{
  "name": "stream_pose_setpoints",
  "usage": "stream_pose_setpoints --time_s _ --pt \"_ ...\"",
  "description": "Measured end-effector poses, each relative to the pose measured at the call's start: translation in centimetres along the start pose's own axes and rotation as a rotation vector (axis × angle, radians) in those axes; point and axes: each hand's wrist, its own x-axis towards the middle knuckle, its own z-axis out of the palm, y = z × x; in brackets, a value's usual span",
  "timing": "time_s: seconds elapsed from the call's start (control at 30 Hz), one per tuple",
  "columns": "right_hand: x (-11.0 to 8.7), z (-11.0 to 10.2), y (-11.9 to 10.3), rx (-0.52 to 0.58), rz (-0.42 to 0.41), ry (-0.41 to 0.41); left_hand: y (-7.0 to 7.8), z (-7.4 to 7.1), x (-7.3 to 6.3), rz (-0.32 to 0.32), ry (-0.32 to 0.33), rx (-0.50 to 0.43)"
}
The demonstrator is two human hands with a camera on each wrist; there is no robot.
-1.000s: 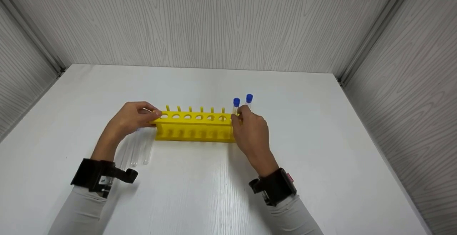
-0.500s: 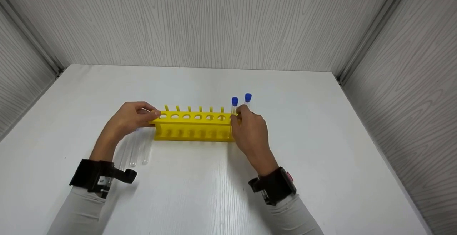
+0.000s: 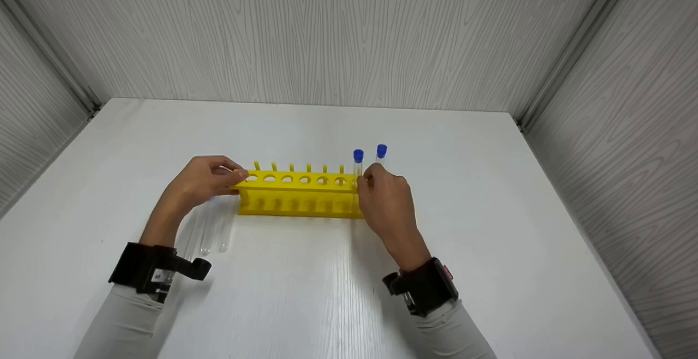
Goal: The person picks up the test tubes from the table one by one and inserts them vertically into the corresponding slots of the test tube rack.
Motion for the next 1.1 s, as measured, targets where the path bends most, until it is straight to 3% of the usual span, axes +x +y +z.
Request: stream_pose_setpoints --time_s 0.53,0.73,1.1 --pt "0.2 -1.7 0.0 -0.038 0.056 -0.085 0.2 0.0 -0.1 0.021 -0.012 -0.026" --pt "0.3 -2.2 0.3 -0.054 0.045 -0.065 0.2 0.0 -0.2 0.002 -0.009 -0.017" --pt "0.7 -3.6 1.5 -0.061 0.104 -0.016 0.1 0.2 0.1 0.005 -0.004 -0.007"
